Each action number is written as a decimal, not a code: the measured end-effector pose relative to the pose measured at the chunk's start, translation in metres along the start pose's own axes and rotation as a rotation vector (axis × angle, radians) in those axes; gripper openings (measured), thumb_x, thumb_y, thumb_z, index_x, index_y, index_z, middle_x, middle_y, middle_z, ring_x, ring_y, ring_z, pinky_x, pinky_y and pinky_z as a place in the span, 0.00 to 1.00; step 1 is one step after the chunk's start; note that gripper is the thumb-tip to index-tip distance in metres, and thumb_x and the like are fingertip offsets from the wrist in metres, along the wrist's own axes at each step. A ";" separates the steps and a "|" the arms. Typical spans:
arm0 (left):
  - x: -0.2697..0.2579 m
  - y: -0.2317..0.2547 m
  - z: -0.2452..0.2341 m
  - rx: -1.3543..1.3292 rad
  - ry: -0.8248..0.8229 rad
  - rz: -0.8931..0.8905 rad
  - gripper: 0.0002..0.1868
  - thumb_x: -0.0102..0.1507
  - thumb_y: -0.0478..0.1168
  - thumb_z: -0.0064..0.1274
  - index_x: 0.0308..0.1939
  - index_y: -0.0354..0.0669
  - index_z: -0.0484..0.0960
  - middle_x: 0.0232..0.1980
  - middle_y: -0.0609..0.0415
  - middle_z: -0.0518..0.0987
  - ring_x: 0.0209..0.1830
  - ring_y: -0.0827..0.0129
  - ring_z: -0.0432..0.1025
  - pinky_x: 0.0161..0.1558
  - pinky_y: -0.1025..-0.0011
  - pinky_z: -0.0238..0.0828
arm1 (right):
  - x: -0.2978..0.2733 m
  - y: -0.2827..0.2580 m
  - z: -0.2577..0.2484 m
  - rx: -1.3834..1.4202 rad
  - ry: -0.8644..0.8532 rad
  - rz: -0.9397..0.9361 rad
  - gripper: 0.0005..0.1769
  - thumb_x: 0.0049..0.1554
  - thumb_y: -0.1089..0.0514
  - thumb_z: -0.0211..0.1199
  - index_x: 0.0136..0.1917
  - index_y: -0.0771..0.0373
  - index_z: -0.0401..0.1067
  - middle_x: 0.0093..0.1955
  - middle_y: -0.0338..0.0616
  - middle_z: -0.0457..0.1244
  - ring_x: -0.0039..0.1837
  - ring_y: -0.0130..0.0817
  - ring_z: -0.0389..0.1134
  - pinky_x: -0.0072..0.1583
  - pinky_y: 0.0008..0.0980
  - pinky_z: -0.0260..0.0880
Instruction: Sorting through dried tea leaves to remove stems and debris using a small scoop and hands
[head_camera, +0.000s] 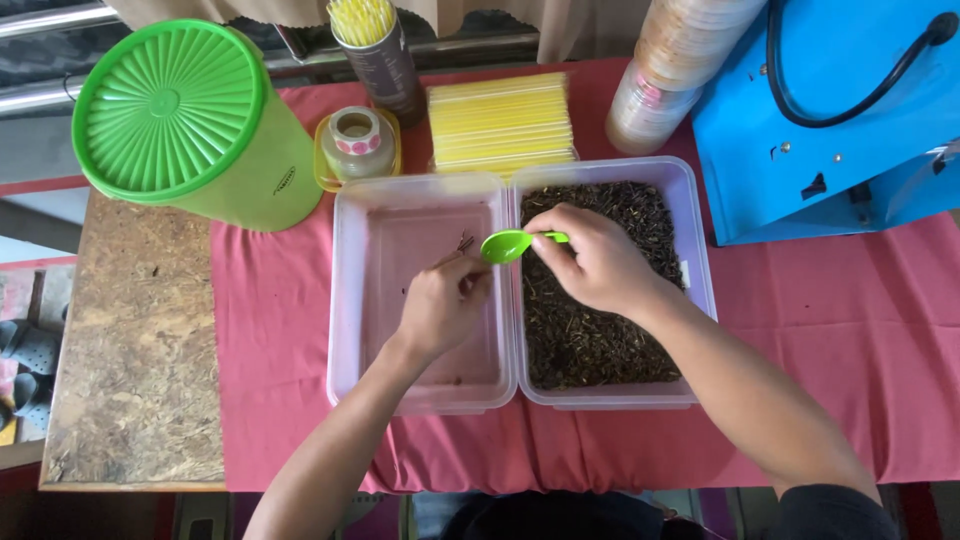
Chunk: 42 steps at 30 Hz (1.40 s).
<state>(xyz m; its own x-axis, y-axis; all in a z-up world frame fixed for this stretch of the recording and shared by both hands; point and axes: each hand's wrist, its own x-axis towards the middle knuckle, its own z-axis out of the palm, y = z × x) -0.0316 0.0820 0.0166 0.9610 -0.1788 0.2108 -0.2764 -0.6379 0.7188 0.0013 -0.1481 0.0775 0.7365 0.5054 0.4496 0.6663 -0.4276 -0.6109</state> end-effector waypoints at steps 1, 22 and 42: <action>0.005 0.003 0.006 -0.001 0.001 0.002 0.04 0.60 0.37 0.62 0.38 0.47 0.89 0.32 0.53 0.85 0.29 0.56 0.82 0.31 0.61 0.80 | -0.004 0.007 -0.007 -0.002 0.000 -0.001 0.09 0.68 0.61 0.54 0.53 0.66 0.74 0.39 0.48 0.66 0.40 0.43 0.69 0.46 0.40 0.71; 0.057 -0.001 0.067 0.060 0.125 0.238 0.14 0.57 0.27 0.51 0.43 0.42 0.66 0.29 0.50 0.68 0.31 0.47 0.74 0.35 0.56 0.74 | -0.036 0.064 -0.042 -0.060 0.018 0.075 0.13 0.65 0.63 0.60 0.61 0.65 0.78 0.54 0.53 0.72 0.54 0.49 0.74 0.58 0.45 0.72; 0.061 0.002 0.070 0.173 0.065 0.451 0.04 0.58 0.35 0.58 0.36 0.49 0.83 0.30 0.57 0.75 0.33 0.57 0.78 0.37 0.64 0.73 | -0.067 0.098 -0.047 -0.443 0.262 -0.171 0.05 0.58 0.58 0.59 0.42 0.56 0.75 0.34 0.40 0.65 0.38 0.43 0.71 0.46 0.42 0.73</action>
<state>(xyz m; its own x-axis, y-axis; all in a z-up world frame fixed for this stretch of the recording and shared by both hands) 0.0273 0.0175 -0.0158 0.7415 -0.4225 0.5212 -0.6551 -0.6237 0.4265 0.0233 -0.2591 0.0181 0.5803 0.4159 0.7002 0.7226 -0.6594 -0.2072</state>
